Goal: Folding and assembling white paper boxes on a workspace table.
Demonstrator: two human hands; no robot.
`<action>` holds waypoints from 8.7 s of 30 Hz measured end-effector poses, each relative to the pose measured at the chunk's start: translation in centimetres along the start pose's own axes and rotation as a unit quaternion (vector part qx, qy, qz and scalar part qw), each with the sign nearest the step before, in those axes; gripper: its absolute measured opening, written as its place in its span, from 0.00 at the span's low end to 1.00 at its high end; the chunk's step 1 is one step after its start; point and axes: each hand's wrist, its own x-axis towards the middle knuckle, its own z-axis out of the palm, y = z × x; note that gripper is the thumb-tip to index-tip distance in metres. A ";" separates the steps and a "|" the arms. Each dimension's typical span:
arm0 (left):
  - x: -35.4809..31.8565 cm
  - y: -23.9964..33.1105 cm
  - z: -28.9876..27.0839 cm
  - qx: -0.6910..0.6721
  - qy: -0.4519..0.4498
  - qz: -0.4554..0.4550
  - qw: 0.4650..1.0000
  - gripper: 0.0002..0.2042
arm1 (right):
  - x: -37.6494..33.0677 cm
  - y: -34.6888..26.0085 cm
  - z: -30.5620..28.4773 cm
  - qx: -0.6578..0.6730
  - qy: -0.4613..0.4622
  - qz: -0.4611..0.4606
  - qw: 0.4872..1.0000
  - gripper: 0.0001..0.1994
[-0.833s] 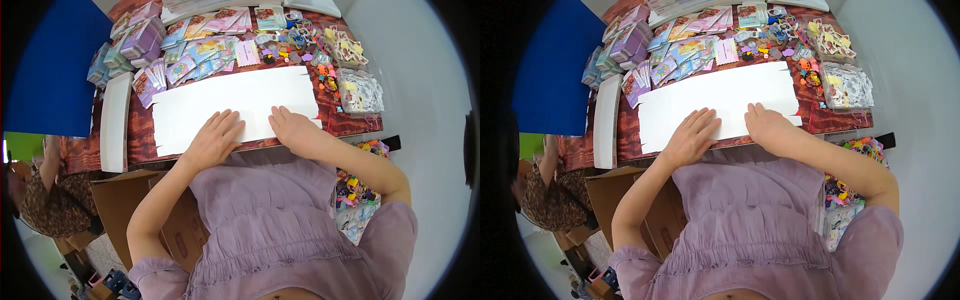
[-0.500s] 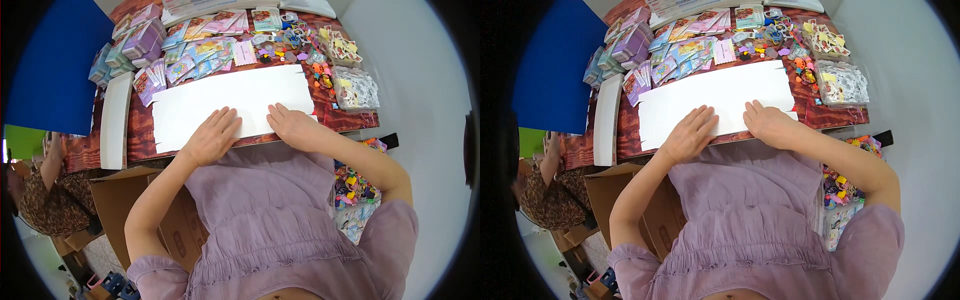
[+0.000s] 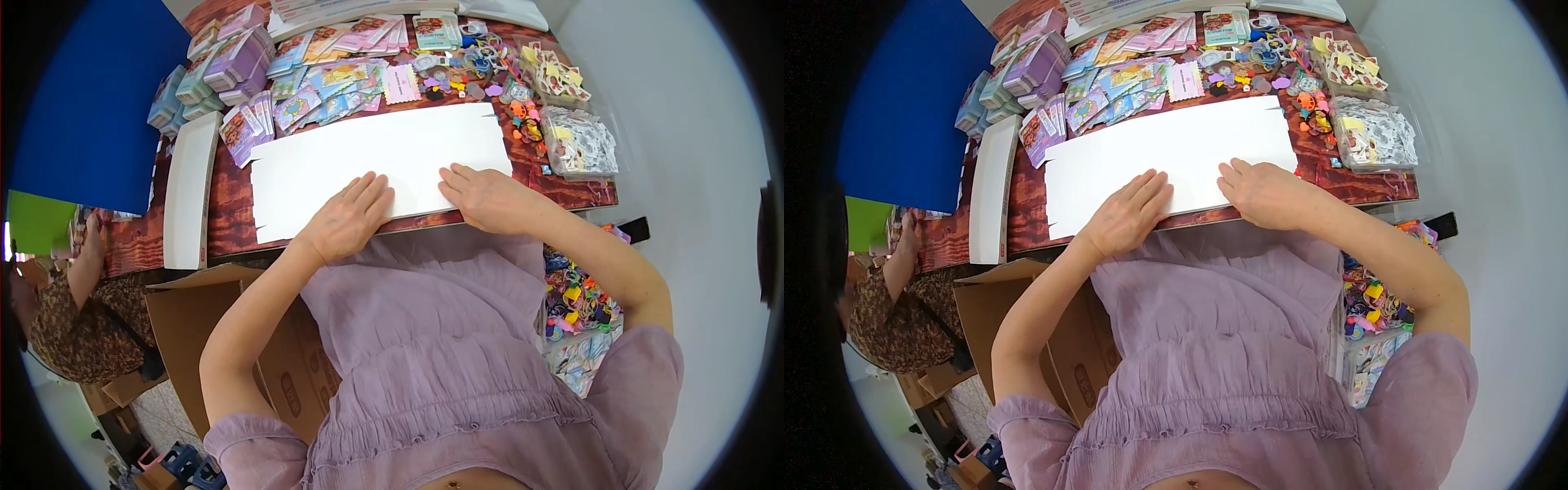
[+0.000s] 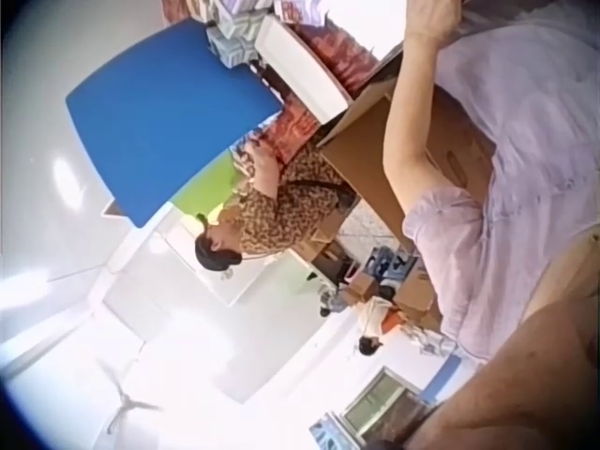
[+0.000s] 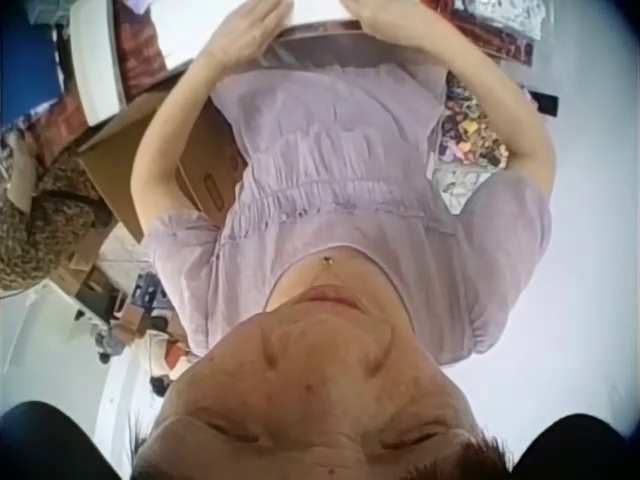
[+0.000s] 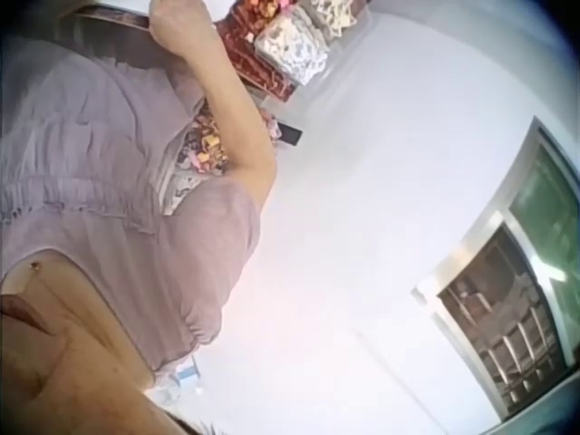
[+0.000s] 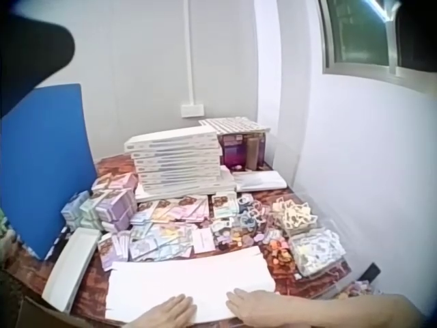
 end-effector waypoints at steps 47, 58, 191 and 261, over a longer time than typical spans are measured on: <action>2.7 -1.0 -0.5 -0.202 -0.041 -0.207 0.957 0.06 | 5.9 3.7 1.0 0.418 -0.105 0.145 0.891 0.08; 2.1 -1.8 -0.6 -0.250 -0.016 -0.213 0.944 0.08 | 8.3 0.4 4.8 0.102 0.208 0.140 0.963 0.13; 10.5 -10.9 -4.7 -0.538 -0.097 -0.360 0.756 0.21 | 2.5 1.2 -6.8 -0.153 0.235 -0.172 0.944 0.14; 9.4 -0.2 3.2 -0.150 0.067 -0.294 0.941 0.12 | 10.4 4.6 4.8 0.118 0.300 0.046 0.946 0.20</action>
